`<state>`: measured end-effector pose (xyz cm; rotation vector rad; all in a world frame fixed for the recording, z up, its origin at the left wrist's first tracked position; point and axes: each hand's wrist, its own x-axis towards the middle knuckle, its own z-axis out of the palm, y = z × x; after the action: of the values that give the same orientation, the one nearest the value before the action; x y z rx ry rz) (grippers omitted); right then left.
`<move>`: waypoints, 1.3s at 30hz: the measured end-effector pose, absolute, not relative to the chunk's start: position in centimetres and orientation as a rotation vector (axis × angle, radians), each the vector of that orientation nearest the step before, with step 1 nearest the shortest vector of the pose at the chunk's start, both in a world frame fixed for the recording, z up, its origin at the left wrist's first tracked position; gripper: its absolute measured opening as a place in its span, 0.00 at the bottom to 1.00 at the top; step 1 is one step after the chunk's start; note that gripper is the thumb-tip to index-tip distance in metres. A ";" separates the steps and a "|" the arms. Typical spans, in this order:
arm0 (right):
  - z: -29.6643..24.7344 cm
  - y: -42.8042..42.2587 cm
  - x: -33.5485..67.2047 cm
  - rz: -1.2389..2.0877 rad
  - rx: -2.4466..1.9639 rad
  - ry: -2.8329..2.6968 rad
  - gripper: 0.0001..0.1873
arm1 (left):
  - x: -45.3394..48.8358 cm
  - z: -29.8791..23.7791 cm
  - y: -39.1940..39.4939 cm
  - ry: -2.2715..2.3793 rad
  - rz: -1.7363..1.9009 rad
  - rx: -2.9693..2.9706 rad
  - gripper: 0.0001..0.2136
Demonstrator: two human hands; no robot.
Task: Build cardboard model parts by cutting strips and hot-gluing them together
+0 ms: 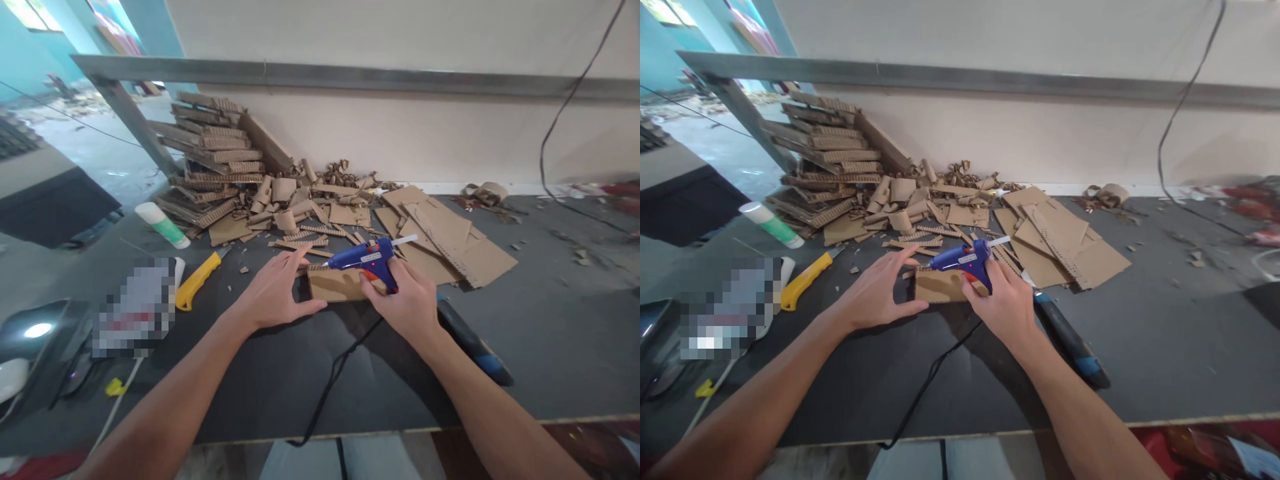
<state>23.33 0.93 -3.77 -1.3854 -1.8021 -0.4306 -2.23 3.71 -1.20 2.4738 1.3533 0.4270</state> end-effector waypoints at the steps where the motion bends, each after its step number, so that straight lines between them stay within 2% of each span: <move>1: -3.7 0.9 23.3 -0.462 -1.394 -1.823 0.13 | -2.2 -1.3 3.7 1.344 0.439 2.485 0.48; 28: -3.8 0.7 23.5 -0.553 -1.324 -2.053 0.13 | -1.9 -1.5 3.6 1.246 0.508 2.445 0.48; 39: -4.1 0.8 23.7 -0.473 -1.294 -2.111 0.13 | -1.9 -1.6 3.6 1.249 0.489 2.471 0.48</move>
<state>23.73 0.79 -4.10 -1.2944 -2.1106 -0.4728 -1.90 3.65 -1.64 2.4711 1.2486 0.4887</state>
